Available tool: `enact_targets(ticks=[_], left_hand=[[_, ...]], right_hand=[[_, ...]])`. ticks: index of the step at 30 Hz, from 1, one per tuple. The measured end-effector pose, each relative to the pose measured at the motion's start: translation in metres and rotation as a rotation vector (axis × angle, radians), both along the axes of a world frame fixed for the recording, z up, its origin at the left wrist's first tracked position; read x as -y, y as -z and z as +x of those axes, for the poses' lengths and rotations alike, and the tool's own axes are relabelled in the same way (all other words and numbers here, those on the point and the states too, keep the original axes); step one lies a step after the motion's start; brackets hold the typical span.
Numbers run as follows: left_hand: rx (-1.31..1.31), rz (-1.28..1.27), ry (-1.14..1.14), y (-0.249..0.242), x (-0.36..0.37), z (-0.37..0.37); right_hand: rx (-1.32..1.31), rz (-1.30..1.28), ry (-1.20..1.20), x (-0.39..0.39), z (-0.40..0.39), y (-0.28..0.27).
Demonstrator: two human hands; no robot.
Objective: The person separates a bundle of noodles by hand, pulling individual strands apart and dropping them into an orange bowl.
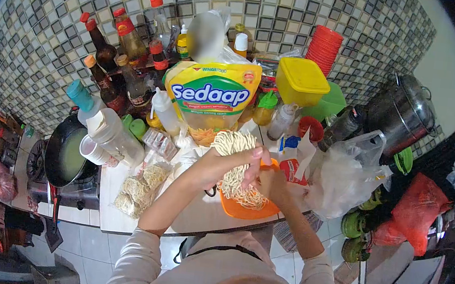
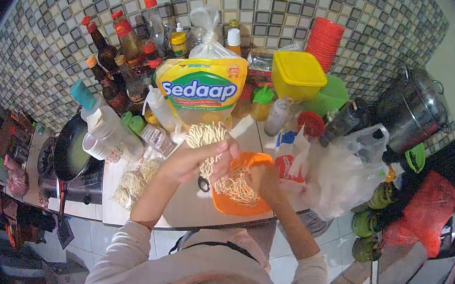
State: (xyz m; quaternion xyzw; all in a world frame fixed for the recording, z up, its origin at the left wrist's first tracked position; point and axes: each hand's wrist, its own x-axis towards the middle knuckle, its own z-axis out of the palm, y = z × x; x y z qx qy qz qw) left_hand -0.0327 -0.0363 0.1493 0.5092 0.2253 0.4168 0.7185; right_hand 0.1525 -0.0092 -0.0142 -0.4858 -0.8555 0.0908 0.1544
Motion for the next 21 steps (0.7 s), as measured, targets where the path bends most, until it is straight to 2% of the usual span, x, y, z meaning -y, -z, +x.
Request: enact_targets(ticks=[2,4,10,14,16,20,21], left_hand=[[-0.008,0.007,-0.015,-0.001,-0.002,-0.002],[-0.018,0.014,-0.025,-0.001,-0.003,-0.003],[-0.015,0.001,-0.062,-0.001,-0.006,-0.006],[-0.023,-0.008,-0.048,0.000,-0.006,-0.006],[-0.030,-0.001,-0.058,0.000,-0.005,-0.006],[-0.033,0.034,-0.064,0.002,-0.006,-0.008],[-0.043,0.031,-0.066,0.003,-0.007,-0.009]], right_hand=[[0.028,0.051,-0.005,-0.001,0.001,0.011],[-0.119,-0.156,-0.059,-0.001,0.003,0.010],[-0.291,-0.188,0.013,-0.003,0.006,-0.009],[-0.176,-0.192,-0.054,-0.002,0.009,0.011],[-0.135,-0.317,-0.143,0.001,0.007,0.017],[-0.151,-0.235,-0.110,0.001,0.007,0.002],[-0.244,-0.255,-0.082,0.000,0.009,-0.006]])
